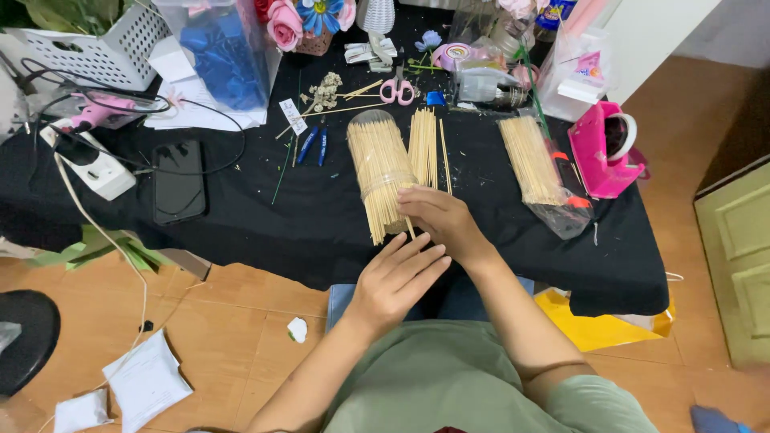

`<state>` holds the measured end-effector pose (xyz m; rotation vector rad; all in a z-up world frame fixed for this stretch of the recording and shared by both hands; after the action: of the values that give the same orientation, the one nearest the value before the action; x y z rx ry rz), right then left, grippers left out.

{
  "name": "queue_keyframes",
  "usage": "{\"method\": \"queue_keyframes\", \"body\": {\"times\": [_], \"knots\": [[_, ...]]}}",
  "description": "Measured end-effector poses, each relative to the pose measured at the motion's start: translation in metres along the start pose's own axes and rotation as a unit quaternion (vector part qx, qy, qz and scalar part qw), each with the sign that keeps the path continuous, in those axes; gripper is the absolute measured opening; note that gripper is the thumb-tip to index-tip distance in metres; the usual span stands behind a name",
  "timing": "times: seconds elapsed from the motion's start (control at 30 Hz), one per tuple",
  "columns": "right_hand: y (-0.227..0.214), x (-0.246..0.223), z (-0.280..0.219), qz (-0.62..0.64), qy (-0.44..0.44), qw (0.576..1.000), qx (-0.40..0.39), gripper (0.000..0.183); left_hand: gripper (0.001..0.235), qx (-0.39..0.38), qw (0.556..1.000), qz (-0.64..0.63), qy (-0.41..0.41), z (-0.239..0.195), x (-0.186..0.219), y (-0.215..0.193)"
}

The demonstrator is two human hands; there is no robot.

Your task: Organizing and handling bundles of wooden skewers on a workspace

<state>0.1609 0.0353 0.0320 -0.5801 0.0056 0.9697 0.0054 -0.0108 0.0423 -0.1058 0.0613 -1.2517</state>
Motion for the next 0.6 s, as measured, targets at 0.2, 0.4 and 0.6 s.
{"method": "queue_keyframes", "body": {"times": [0.2,0.4,0.6], "knots": [[0.003,0.011,0.000,-0.001,0.025,1.000,-0.014,0.012,0.020,-0.028,0.999,0.024,0.000,-0.013,-0.014,0.010],[0.003,0.017,-0.009,0.014,0.050,0.999,-0.014,0.015,0.023,-0.087,0.996,0.011,-0.019,-0.016,-0.027,0.010],[-0.024,0.038,-0.047,0.010,0.117,0.992,0.039,0.015,0.022,-0.126,0.990,-0.013,-0.054,-0.011,-0.043,0.015]]}}
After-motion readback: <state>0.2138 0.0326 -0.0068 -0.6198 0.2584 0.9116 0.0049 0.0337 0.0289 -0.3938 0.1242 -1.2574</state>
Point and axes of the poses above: each hand's wrist, its own z-axis towards the middle knuckle, its own y-axis out of the palm, x = y × z, the point moved 1 cm from there along z, towards the middle knuckle, and after that the axes turned 3 degrees about z, right-handed, at the moved point
